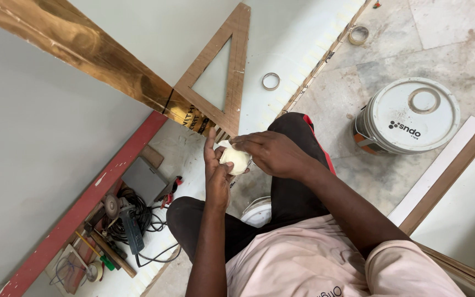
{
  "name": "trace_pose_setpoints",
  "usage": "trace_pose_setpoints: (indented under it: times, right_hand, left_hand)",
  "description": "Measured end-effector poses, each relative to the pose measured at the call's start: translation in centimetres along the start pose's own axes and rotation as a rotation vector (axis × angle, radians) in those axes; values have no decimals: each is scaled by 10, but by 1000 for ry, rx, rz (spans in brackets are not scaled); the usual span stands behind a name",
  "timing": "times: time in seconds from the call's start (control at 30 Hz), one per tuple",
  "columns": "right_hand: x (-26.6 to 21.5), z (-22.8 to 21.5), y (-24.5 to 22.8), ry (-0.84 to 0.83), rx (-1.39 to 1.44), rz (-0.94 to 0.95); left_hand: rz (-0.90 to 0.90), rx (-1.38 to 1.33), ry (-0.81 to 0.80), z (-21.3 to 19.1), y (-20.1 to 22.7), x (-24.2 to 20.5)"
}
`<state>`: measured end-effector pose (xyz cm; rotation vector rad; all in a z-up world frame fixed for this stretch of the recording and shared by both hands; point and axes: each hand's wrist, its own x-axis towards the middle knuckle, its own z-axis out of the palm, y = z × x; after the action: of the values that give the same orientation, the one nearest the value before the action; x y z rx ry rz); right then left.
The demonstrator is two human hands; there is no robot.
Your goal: The person kneads a white putty-like substance and applies it by hand to the corner joint of a wooden frame. The person repeatedly pinches off small pieces and presses them into the seam.
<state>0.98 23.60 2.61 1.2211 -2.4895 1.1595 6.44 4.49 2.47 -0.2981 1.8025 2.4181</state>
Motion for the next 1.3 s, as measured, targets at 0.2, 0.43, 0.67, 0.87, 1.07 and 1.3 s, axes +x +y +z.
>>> trace_pose_setpoints:
  times: [0.2,0.43,0.67,0.87,1.07,1.3]
  right_hand:
    - [-1,-14,-5,-111,60,35]
    - [-4,-18,-15,-102,5,0]
    - [-19,10,-21,133,100,46]
    - [-24,25,-27,291,103,-8]
    - [-31,29,-21,269,184,-56]
    - [-24,37,-13,352,-9,-50]
  left_hand:
    - [110,182,-64,-2,0,1]
    - [69,74,-67,2,4,-3]
    - [92,-75,-78,1,-3,-7]
    - [41,-22,-49,14,-8,-11]
    - [-89,274,-27,-10,-30,-12]
    - [-107,-18,-59,-11,-43,-4]
